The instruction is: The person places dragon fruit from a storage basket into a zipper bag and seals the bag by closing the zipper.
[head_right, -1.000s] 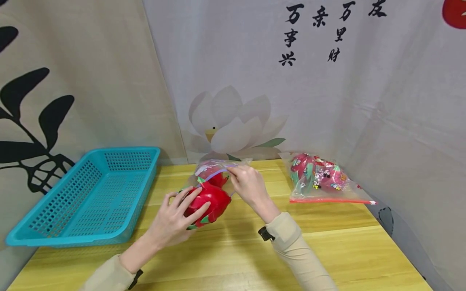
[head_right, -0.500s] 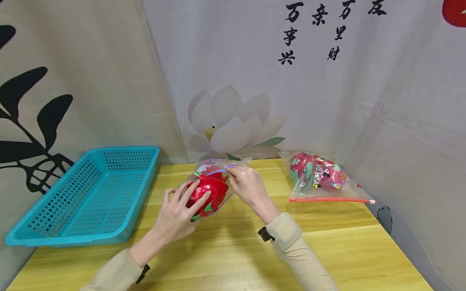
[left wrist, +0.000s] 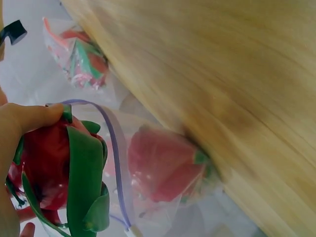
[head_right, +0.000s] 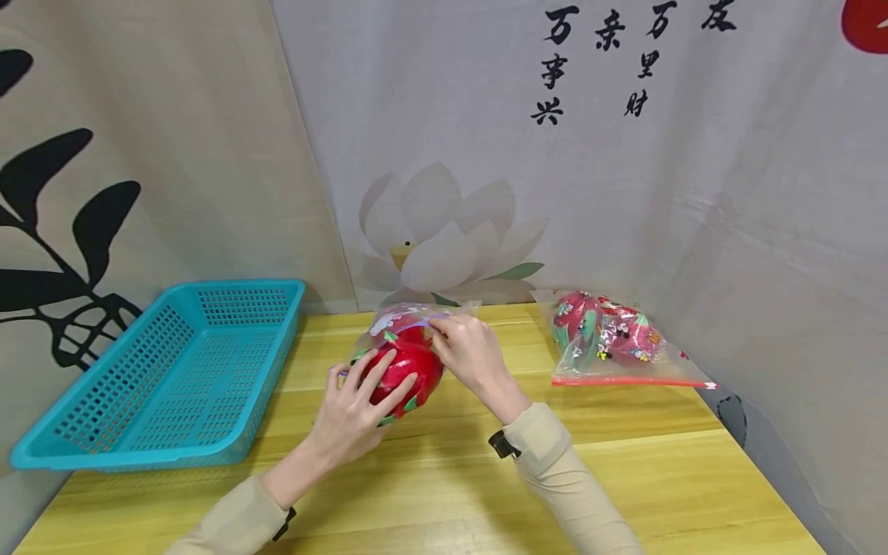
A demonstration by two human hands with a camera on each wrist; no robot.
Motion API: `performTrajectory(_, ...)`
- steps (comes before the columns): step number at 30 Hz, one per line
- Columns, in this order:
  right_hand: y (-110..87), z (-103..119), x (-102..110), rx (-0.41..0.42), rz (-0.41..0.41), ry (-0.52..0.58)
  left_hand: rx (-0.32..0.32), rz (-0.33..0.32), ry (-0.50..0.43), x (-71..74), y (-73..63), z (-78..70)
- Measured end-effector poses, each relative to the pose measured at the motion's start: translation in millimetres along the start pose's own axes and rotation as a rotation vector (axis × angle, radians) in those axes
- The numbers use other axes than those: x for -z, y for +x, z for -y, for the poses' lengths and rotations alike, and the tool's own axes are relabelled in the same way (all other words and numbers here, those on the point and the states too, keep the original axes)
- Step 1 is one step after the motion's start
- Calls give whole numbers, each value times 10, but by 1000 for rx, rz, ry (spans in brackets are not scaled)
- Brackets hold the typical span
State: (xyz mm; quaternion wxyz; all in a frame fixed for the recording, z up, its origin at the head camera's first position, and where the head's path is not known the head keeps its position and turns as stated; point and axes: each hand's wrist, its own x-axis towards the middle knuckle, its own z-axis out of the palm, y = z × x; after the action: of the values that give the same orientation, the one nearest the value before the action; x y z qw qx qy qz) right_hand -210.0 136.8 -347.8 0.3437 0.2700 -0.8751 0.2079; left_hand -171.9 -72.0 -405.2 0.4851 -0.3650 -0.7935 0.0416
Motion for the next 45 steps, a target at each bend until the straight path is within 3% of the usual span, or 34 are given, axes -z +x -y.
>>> performTrajectory(13, -12, -26, -1, 22, -11, 33, 29, 8, -16, -94, -36, 12)
performTrajectory(23, -86, -45, 30, 19, 82, 9, 41, 6, -6, -107, -41, 50)
performTrajectory(31, -114, -51, 12, -10, -22, -48, 33, -19, -3, -125, -40, 65)
performTrajectory(45, -67, -41, -7, 21, -53, 39, -22, -25, 9, -221, -20, -17)
